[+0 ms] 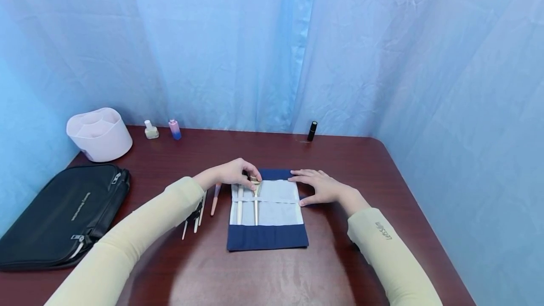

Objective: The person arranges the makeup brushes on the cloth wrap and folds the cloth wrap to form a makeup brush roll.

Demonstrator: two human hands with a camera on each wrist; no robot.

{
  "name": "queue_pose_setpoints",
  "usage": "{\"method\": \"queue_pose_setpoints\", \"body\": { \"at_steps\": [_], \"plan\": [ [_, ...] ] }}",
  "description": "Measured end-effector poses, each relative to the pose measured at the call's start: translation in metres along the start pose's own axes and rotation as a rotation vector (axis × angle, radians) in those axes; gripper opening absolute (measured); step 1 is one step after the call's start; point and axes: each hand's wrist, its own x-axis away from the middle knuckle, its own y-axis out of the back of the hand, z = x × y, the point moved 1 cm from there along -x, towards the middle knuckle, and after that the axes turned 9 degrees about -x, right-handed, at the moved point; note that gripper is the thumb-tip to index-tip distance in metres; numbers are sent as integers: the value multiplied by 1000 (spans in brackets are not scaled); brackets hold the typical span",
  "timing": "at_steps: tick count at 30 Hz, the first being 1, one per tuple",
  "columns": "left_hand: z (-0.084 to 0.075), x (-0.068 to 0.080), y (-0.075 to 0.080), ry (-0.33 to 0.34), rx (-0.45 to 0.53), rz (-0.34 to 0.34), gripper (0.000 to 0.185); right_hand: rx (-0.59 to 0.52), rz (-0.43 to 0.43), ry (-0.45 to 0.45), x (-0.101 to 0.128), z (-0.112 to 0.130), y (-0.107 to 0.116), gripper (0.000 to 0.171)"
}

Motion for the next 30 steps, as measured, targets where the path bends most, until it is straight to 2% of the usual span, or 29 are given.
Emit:
{"method": "queue_pose_setpoints", "body": {
  "at_steps": [9, 12, 16, 22, 26, 30],
  "plan": [
    [-1, 6, -2, -11, -53, 55, 24, -9, 0, -11, -2, 0, 0, 79],
    [-2, 10, 2, -29, -64, 44, 26, -6, 1, -2, -4, 0, 0, 79],
    [-4, 23, 14, -41, -88, -38, 29, -3, -7, 23, -6, -1, 0, 78],
    [-6, 50, 33, -8, -162, -186, 32, -4, -9, 35, -7, -4, 0, 78],
    [-3, 70, 39, -2, -249, -271, 33, -10, -10, 40, -7, -4, -1, 78],
    [5, 89, 42, 51, -296, -335, 33, -10, -12, 44, -4, -5, -1, 77]
  ]
}}
